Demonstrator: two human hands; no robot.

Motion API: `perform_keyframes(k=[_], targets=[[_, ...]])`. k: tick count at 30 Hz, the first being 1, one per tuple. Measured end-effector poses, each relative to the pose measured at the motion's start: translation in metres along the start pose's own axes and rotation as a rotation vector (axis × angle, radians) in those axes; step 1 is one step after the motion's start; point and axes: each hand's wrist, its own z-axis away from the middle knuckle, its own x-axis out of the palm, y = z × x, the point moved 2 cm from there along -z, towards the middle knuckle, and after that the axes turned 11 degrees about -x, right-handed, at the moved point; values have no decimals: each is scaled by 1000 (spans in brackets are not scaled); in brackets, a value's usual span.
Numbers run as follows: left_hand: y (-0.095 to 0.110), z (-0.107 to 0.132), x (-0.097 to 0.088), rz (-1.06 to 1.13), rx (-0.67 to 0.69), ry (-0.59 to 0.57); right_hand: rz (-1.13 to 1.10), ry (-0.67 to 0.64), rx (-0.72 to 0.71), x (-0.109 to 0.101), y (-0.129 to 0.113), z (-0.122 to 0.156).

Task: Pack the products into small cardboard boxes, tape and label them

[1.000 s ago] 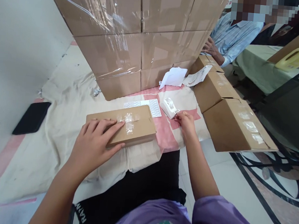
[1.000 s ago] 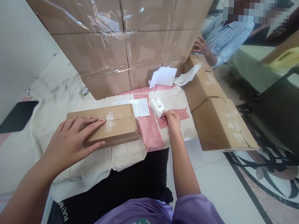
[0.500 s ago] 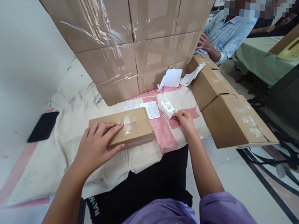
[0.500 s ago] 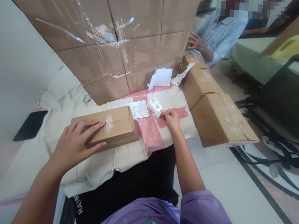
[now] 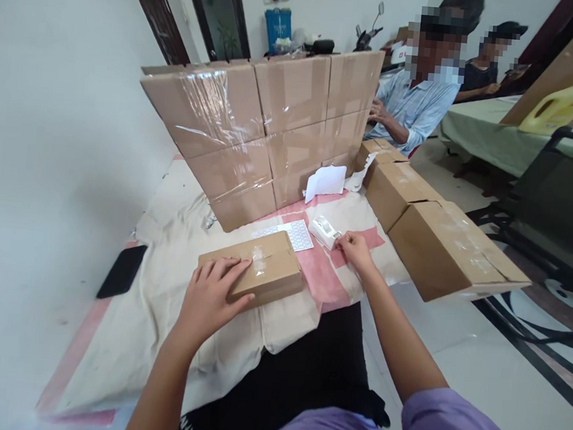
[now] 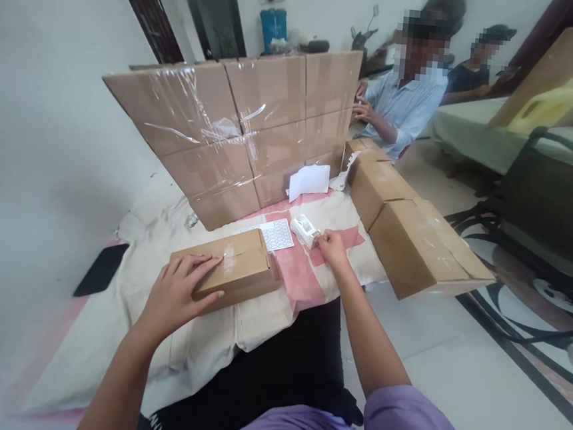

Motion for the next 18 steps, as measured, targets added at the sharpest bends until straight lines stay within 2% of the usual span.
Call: perform_keyframes(k=[4,7,10,12,16,18], targets=[[1,0,1,26,-16,4,-41,-13,-5,-7,-1,8],[0,-2,3,56,-39,-12,-83,-55,-34,-11,-18,20],[-1,-5,0,130,-62,-77,-117,-95,-88,-5,-54,39],[1,-7,-8,232,-96,-116,-135,-146,-192,6,-87,55],[16,-8,-36,505,-204,-2,-121,-307,-511,34,-154,92],[32,-9,-46,676,-158,25,-87,-386,-591,46,-177,108]])
